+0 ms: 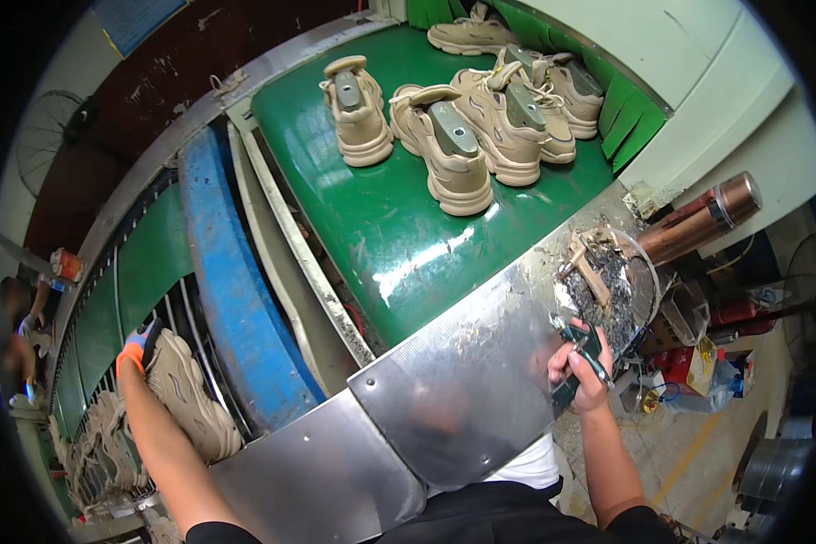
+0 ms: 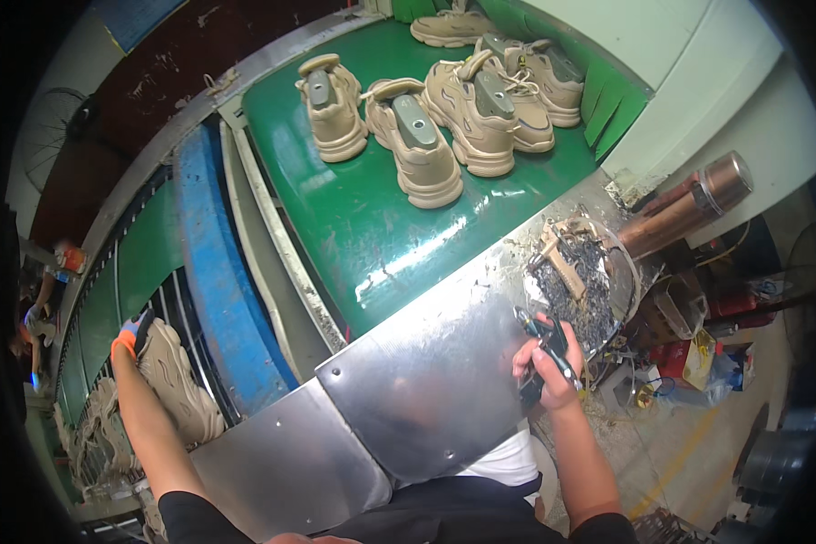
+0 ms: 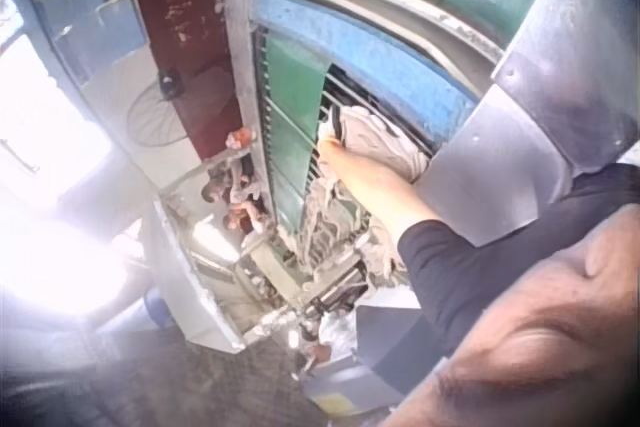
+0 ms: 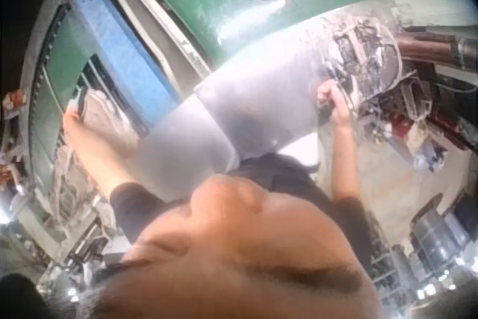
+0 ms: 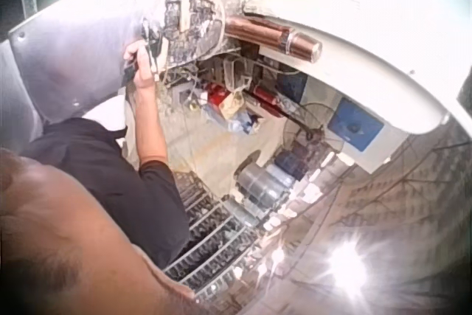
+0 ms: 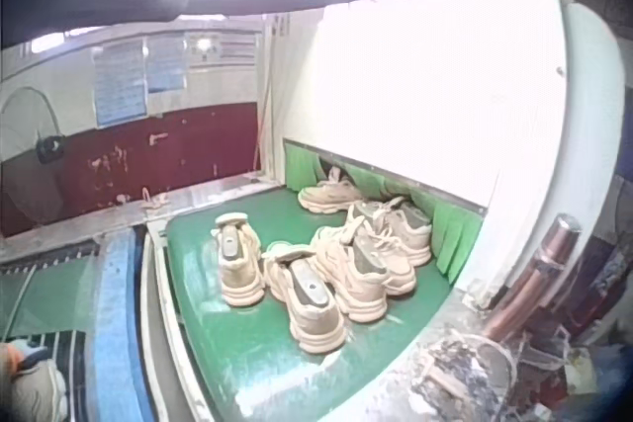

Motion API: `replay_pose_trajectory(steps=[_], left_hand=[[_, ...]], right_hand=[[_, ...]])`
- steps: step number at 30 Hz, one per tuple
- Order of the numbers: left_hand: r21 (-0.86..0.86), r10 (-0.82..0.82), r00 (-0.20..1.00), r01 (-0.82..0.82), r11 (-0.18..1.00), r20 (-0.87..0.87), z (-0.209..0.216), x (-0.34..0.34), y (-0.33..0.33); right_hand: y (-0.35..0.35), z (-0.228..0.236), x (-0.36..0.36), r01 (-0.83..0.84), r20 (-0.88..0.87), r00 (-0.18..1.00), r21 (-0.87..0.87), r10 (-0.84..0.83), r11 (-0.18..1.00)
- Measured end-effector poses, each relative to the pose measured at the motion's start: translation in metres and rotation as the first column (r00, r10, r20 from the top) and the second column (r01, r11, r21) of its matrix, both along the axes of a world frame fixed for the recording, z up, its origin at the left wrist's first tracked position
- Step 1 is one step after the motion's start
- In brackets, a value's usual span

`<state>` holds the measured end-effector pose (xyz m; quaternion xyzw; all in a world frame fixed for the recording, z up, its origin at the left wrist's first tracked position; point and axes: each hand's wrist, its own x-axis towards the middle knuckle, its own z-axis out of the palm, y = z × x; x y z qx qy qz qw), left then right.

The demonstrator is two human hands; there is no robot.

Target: The person applies glue to the edges and soles of tan shoes using a pneumatic glue dispenser, pulling shoes from a conveyor belt, applying the adhesive along the seams, and placing them onto a different belt section.

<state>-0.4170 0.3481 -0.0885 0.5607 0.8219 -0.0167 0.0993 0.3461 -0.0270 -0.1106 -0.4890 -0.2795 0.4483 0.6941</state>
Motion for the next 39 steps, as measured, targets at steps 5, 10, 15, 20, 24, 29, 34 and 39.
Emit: replay_pose_trajectory(steps=[5, 10, 15, 20, 24, 29, 34, 39], left_hand=[[0.074, -0.043, 0.994, 0.050, 0.996, -0.097, 0.129, 0.047, -0.077], [0.653, -0.437, 0.894, 0.270, 0.707, 0.103, 0.164, 0.099, -0.223], [0.680, -0.680, 0.598, 0.707, 0.197, -0.424, 0.187, 0.270, -0.350], [0.860, -0.730, 0.674, 0.434, 0.268, -0.113, 0.185, 0.311, -0.379], [0.827, -0.827, 0.530, 0.370, 0.423, 0.186, 0.192, 0.367, -0.374], [0.833, -0.889, 0.386, 0.385, 0.398, 0.246, 0.191, 0.379, -0.359], [0.828, -0.907, 0.343, 0.412, 0.380, 0.245, 0.192, 0.393, -0.342], [0.816, -0.912, 0.319, 0.434, 0.381, 0.256, 0.191, 0.394, -0.333]], right_hand=[[-0.003, -0.001, -0.002, 0.029, 0.038, 0.999, 0.037, -0.031, 0.999], [-0.006, -0.006, -0.001, 0.010, 0.072, 0.997, 0.094, -0.017, 0.996], [-0.005, -0.003, -0.009, 0.034, 0.047, 0.998, 0.090, -0.038, 0.995], [-0.030, 0.010, 0.019, 0.221, 0.132, 0.965, 0.066, -0.228, 0.973], [-0.053, 0.011, 0.039, 0.351, 0.114, 0.931, -0.028, -0.346, 0.936], [-0.093, 0.031, -0.041, -0.073, 0.058, 0.996, 0.056, 0.070, 0.996], [-0.077, 0.084, -0.096, -0.537, 0.494, 0.786, 0.246, 0.372, 0.807], [-0.025, 0.159, -0.134, -0.663, 0.630, 0.716, 0.479, 0.301, 0.574]])
